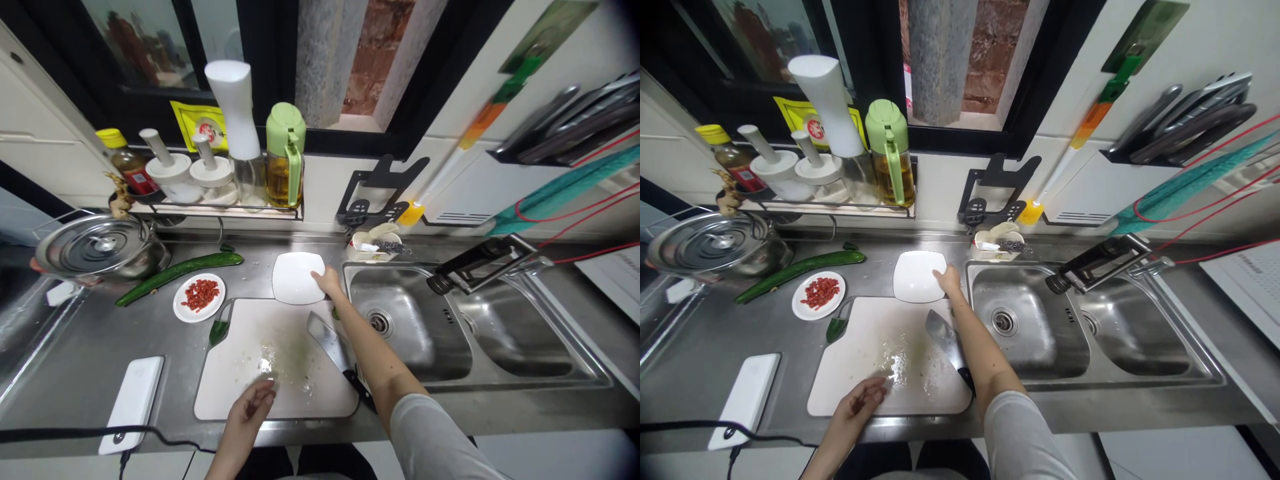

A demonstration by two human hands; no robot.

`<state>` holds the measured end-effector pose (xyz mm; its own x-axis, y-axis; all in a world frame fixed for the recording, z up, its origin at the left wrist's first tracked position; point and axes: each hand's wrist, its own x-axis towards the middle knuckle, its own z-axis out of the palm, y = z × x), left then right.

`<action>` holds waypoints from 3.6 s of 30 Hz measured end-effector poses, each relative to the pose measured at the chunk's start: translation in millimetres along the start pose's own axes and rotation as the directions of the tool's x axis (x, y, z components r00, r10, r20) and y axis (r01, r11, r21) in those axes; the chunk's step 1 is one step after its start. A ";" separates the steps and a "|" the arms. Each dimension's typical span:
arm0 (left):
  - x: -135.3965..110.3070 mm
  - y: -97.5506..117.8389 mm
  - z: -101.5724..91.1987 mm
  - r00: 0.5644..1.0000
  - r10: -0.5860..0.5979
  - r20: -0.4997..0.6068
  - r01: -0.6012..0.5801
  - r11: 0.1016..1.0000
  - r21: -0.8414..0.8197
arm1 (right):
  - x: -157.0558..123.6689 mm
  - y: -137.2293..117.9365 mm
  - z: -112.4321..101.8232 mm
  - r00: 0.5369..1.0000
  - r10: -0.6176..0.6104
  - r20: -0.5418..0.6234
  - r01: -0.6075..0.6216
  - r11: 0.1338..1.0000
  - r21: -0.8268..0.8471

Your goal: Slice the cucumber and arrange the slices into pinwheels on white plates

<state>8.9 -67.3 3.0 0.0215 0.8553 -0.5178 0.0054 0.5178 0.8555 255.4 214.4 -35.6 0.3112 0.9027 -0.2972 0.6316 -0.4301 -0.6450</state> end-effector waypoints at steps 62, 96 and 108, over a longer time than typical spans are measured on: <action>49.1 0.5 3.7 0.770 0.628 0.117 -0.451 0.404 0.796 | -251.9 85.1 -66.0 0.905 -0.224 0.363 0.376 0.820 -0.431; 65.5 -29.8 7.0 0.617 0.778 0.119 -0.635 0.404 0.658 | -277.9 9.5 -37.0 0.916 -0.048 0.399 0.320 0.687 -0.652; 67.2 -29.6 6.0 0.601 0.788 0.134 -0.660 0.394 0.640 | -290.8 -7.0 -31.0 0.892 -0.069 0.447 0.382 0.645 -0.662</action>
<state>16.2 -25.3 -57.0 0.1511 0.9192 0.3637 0.6276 -0.3734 0.6831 182.5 -45.5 77.1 -0.0838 0.8406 -0.5351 0.9962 0.0586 -0.0640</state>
